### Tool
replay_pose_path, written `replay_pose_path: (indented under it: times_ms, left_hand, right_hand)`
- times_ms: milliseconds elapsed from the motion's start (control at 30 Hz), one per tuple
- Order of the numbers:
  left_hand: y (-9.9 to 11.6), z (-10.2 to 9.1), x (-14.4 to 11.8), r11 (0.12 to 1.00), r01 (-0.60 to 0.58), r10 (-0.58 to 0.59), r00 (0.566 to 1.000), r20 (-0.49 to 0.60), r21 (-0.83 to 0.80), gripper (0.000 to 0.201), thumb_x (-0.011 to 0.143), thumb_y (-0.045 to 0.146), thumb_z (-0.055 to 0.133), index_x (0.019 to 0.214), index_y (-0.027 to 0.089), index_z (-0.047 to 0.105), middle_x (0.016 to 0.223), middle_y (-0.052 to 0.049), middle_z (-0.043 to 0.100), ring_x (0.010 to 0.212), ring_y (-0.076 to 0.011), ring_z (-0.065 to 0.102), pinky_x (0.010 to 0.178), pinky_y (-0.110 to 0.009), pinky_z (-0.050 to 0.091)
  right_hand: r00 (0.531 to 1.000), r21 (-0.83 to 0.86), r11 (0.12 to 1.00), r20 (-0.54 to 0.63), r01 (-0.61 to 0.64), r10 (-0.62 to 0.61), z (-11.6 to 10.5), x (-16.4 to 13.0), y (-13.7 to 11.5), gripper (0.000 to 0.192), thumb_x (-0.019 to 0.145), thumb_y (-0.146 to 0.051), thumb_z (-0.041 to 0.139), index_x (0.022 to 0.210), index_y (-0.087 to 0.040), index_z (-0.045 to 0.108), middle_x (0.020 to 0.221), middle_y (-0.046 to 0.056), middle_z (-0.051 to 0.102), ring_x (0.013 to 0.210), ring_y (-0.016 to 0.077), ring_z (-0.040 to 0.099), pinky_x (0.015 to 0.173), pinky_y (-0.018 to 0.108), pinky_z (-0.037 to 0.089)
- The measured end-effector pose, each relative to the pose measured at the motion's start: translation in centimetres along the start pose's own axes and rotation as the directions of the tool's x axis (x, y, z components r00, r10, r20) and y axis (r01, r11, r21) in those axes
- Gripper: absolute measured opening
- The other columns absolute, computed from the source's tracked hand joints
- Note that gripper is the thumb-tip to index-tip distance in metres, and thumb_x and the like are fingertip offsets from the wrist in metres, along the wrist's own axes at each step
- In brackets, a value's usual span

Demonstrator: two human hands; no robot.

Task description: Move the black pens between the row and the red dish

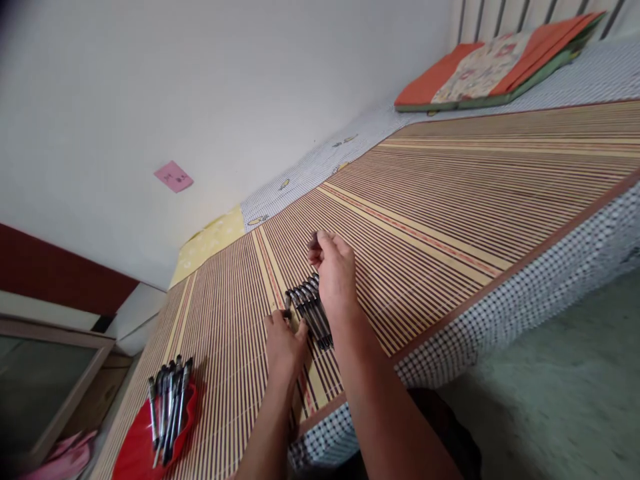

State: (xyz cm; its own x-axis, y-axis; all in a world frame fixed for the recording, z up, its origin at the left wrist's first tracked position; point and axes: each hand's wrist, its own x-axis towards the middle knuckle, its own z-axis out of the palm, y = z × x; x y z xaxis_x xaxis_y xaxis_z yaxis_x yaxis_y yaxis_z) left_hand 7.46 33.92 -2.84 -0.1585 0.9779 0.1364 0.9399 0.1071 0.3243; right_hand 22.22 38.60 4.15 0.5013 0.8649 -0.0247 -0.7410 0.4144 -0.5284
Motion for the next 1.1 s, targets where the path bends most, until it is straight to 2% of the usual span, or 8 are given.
replay_pose_path:
  times_ms: [200,367,467,567,733,933,1000,1100]
  left_hand:
    - [0.1,0.1,0.3,1.0,0.009,-0.009,1.0,-0.003,0.0,0.028,0.085,0.026,0.067,0.104,0.017,0.05,0.11,-0.01,0.051,0.089,-0.0234,0.062,0.072,-0.033,0.049]
    - [-0.8,-0.2,0.4,1.0,0.011,-0.011,0.999,-0.034,-0.009,0.026,0.083,0.018,0.065,0.103,0.018,0.049,0.109,-0.009,0.05,0.089,-0.0219,0.062,0.073,-0.032,0.048]
    - [-1.3,-0.3,0.3,0.999,0.029,-0.031,0.998,-0.059,-0.032,0.026,0.085,0.028,0.068,0.101,0.019,0.049,0.107,-0.009,0.054,0.092,-0.0229,0.063,0.075,-0.033,0.048]
    - [-1.6,-0.4,0.2,0.995,0.084,-0.084,0.996,-0.012,-0.055,0.033,0.085,0.037,0.07,0.102,0.018,0.05,0.103,-0.009,0.06,0.089,-0.0241,0.065,0.071,-0.032,0.047]
    - [-2.6,-0.7,0.1,0.996,0.088,-0.088,0.994,0.066,-0.003,0.016,0.087,0.032,0.063,0.092,0.019,0.055,0.092,-0.009,0.067,0.082,-0.0245,0.066,0.065,-0.03,0.042]
    - [-4.4,-1.2,0.1,0.993,0.103,-0.104,0.994,0.024,0.065,0.008,0.085,0.026,0.06,0.087,0.018,0.057,0.083,-0.009,0.068,0.076,-0.0263,0.066,0.061,-0.031,0.038]
    - [-4.7,-1.3,0.2,0.992,0.122,-0.122,0.992,-0.001,0.019,0.008,0.084,0.025,0.06,0.085,0.018,0.055,0.079,-0.009,0.066,0.073,-0.026,0.065,0.06,-0.031,0.038]
    - [-4.7,-1.0,0.5,0.966,0.135,-0.147,0.989,-0.035,-0.222,0.006,0.085,0.02,0.057,0.088,0.018,0.053,0.076,-0.006,0.064,0.07,-0.0227,0.063,0.06,-0.029,0.04]
  right_hand:
    - [1.0,0.004,1.0,-0.009,-0.012,0.012,-0.1,0.0,0.2,0.013,0.077,-0.03,0.068,0.074,-0.02,0.06,0.069,-0.003,0.059,0.06,0.0089,0.052,0.056,0.022,0.041]
    - [1.0,-0.018,1.0,0.002,-0.013,0.013,-0.3,0.1,0.3,0.014,0.077,-0.032,0.068,0.075,-0.021,0.06,0.07,-0.002,0.059,0.06,0.0094,0.053,0.056,0.023,0.043]
    - [1.0,-0.027,1.0,0.001,-0.009,0.009,-0.3,0.1,0.4,0.015,0.077,-0.034,0.068,0.075,-0.021,0.06,0.07,-0.003,0.059,0.06,0.0095,0.053,0.056,0.023,0.043]
    - [1.0,-0.032,0.999,0.012,-0.015,0.015,-0.4,0.0,0.4,0.015,0.078,-0.034,0.068,0.075,-0.021,0.06,0.071,-0.002,0.059,0.06,0.0094,0.052,0.056,0.023,0.043]
    - [1.0,-0.013,1.0,0.006,-0.018,0.018,-0.3,0.0,0.3,0.014,0.078,-0.032,0.068,0.074,-0.02,0.062,0.071,-0.002,0.059,0.06,0.0091,0.052,0.056,0.022,0.043]
    - [1.0,-0.009,1.0,0.003,-0.025,0.025,-0.2,0.0,0.3,0.013,0.077,-0.03,0.068,0.074,-0.02,0.061,0.07,-0.002,0.059,0.061,0.0094,0.051,0.056,0.022,0.042]
    - [1.0,-0.017,1.0,0.006,-0.024,0.024,-0.2,-0.1,0.4,0.013,0.077,-0.031,0.068,0.074,-0.02,0.061,0.07,-0.002,0.059,0.061,0.0095,0.051,0.056,0.022,0.042]
    - [1.0,-0.023,0.999,0.006,-0.024,0.024,-0.2,-0.1,0.6,0.013,0.078,-0.032,0.068,0.075,-0.02,0.061,0.071,-0.002,0.059,0.061,0.0094,0.052,0.056,0.022,0.043]
